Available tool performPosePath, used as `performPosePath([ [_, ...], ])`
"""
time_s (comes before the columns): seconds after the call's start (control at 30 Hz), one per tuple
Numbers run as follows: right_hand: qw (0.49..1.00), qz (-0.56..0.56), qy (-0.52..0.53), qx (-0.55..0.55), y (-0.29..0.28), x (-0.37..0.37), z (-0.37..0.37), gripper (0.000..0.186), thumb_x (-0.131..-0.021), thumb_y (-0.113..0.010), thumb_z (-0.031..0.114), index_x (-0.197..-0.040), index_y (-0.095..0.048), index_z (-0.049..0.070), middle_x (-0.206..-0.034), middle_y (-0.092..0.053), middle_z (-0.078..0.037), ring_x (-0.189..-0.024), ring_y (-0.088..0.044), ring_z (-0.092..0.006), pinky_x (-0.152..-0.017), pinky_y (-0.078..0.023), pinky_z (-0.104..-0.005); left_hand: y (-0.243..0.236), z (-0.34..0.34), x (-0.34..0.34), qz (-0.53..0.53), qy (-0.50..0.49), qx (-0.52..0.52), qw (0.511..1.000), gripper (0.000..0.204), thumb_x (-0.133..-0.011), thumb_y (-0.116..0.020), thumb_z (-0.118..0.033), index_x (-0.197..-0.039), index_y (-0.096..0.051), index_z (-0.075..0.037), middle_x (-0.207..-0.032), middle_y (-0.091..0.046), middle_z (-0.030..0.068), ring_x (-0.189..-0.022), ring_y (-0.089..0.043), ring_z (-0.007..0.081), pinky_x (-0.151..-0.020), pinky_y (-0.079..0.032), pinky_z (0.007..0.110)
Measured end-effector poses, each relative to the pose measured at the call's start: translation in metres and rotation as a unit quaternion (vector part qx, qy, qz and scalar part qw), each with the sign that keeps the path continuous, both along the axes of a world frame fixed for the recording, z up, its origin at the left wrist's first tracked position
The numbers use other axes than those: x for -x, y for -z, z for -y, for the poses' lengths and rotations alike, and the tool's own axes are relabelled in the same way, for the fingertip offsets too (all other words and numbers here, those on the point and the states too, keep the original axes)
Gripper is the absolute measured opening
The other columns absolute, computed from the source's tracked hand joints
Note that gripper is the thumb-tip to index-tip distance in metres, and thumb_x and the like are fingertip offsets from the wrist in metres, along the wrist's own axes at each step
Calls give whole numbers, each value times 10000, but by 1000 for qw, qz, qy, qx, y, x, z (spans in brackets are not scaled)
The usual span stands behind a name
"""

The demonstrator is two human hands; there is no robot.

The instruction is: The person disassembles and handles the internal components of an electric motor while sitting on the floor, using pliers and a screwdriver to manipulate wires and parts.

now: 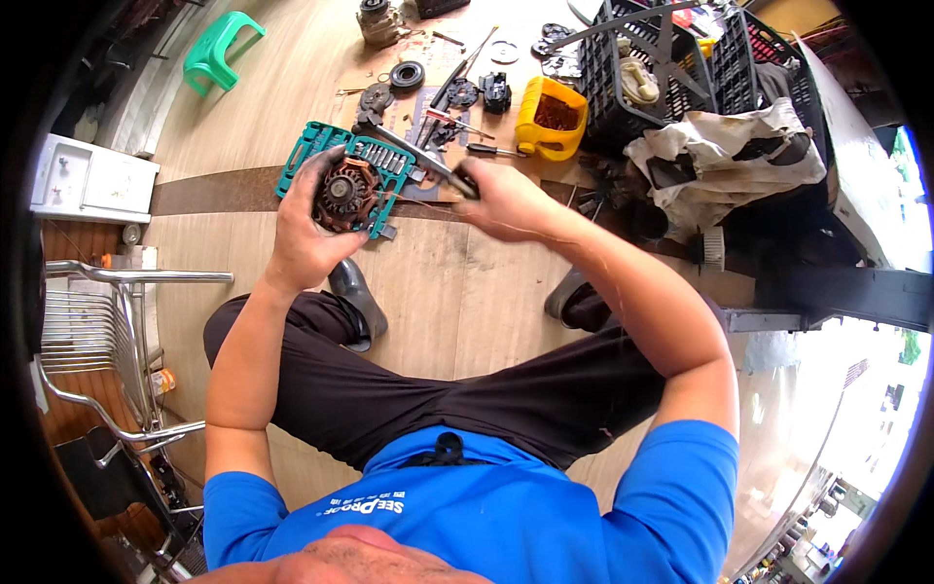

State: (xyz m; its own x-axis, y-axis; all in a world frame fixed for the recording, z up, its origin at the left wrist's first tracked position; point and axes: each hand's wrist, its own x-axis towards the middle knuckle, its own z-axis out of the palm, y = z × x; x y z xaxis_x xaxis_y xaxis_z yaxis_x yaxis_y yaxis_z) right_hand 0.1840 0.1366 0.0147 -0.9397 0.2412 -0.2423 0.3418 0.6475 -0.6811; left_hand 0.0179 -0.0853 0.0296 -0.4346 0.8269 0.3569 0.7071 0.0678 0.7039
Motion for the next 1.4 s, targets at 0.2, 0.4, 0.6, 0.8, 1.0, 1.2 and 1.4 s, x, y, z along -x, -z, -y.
performPosePath([
  [0.2,955,-168,21,-242,-13,-33,37,391,-819,-663,209,-1154,-568,31,-986,-563,-194,-937,-573,-357,-779,-487,-454,-4,-5,-13,21,7,10,1000,797,-590,-776,-65,-1322,-468,-2,-1261,-536,203,-1212,-510,366,-1038,-409,397],
  [0.4,954,-142,29,-262,-17,-24,43,418,-799,-679,220,-1158,-569,37,-973,-555,-185,-937,-576,-343,-775,-491,-440,-5,-8,-17,27,-24,16,999,768,-604,-739,-50,-1317,-462,16,-1230,-542,219,-1173,-528,378,-1024,-416,400],
  [0.6,961,-126,15,-246,-20,-25,46,433,-805,-682,226,-1174,-562,35,-969,-556,-183,-941,-575,-346,-773,-493,-443,-3,-10,-19,-3,-32,32,999,760,-610,-728,-46,-1317,-459,26,-1238,-536,231,-1176,-527,384,-1026,-416,407],
  [0.8,964,-138,16,-228,-20,-22,50,401,-818,-670,224,-1157,-572,34,-960,-562,-194,-930,-581,-359,-768,-494,-456,2,-12,-20,-46,-33,36,998,817,-605,-841,-116,-1324,-477,24,-1239,-561,201,-1152,-567,336,-1005,-440,389],
  [1.0,968,-128,17,-217,-21,-23,53,374,-831,-660,227,-1145,-584,37,-956,-575,-204,-932,-595,-365,-781,-502,-458,-1,-14,-22,-50,-24,36,998,814,-611,-847,-136,-1321,-479,18,-1241,-557,207,-1160,-559,352,-1008,-439,396],
  [1.2,973,-103,17,-204,-21,-24,55,370,-832,-671,227,-1145,-566,60,-980,-556,-185,-924,-589,-359,-769,-497,-444,-1,-13,-24,-63,-21,38,997,812,-606,-837,-125,-1318,-476,25,-1245,-551,217,-1166,-550,368,-1019,-429,406],
  [1.4,978,-82,15,-191,-24,-25,57,338,-854,-653,237,-1137,-582,68,-939,-570,-179,-889,-604,-361,-755,-501,-444,-3,-11,-25,-69,-23,48,996,816,-604,-836,-121,-1320,-474,26,-1251,-544,224,-1176,-537,379,-1033,-416,411],
])
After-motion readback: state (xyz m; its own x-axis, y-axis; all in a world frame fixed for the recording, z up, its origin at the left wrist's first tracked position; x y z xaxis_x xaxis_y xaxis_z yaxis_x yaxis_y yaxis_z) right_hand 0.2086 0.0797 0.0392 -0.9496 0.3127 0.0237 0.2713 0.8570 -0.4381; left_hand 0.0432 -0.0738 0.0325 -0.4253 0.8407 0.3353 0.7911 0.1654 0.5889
